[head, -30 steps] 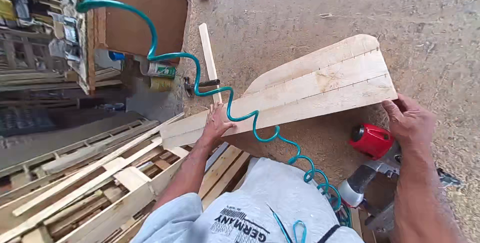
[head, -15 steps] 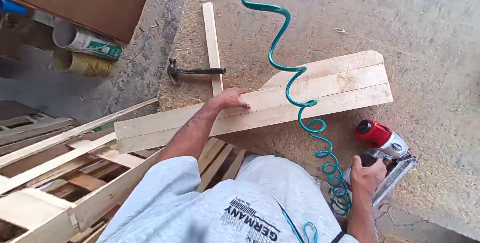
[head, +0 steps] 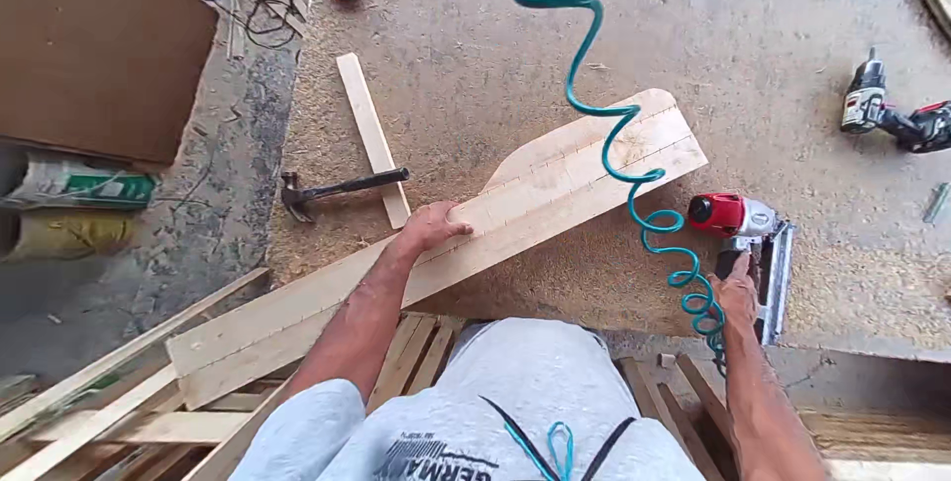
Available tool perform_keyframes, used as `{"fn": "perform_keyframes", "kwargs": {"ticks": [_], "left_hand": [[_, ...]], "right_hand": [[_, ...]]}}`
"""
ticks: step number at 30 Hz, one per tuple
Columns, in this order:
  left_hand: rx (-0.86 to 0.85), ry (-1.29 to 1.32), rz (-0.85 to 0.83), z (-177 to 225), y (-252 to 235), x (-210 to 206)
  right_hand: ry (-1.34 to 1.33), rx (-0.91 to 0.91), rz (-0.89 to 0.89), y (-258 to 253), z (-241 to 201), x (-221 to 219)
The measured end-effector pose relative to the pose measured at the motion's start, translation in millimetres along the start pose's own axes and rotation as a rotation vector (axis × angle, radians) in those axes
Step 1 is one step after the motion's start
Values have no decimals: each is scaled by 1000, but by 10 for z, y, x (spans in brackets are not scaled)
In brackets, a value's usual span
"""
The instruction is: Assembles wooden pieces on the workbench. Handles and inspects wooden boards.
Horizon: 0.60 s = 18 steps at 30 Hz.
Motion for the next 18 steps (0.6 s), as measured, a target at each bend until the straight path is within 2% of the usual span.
{"fn": "perform_keyframes", "kwargs": {"ticks": [3, 5, 7, 9, 10, 11, 12, 13, 15, 16, 18], "left_hand": [[10, -5, 4, 10, 42, 11], [8, -36, -11, 36, 32, 28], [13, -63, -31, 32, 21, -6], [22, -66, -36, 56, -13, 26], [30, -57, -38, 68, -23, 32], [40, -50, -42, 61, -17, 22], [44, -46, -44, 54, -14, 18], [41, -43, -43, 55, -25, 21], [27, -26, -39, 51, -54, 21], [23, -24, -43, 51, -62, 14], [22, -32, -49, 66, -68, 9]], "right_hand": [[31, 1, 58, -419, 103, 277], [-52, 45, 207, -595, -155, 662], [-160, 167, 450, -502, -570, 1097], [-316, 254, 757, -154, -1105, 1494], [-371, 359, 853, 51, -1437, 1617], [-427, 528, 858, 261, -1795, 1634], [-477, 736, 768, 427, -2148, 1542], [-501, 938, 591, 509, -2497, 1362], [-396, 1204, 136, 427, -3129, 839], [-304, 1247, -25, 303, -3371, 580], [-158, 1229, -168, -19, -3726, 228]]}}
Point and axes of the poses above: each hand's wrist, its own y-axis away from the middle knuckle, its own x-axis out of the back of the hand, z = x × y, the point moved 5 cm from there along -y, towards the middle knuckle, and after that the axes turned 15 degrees about x, right-handed, at the moved point
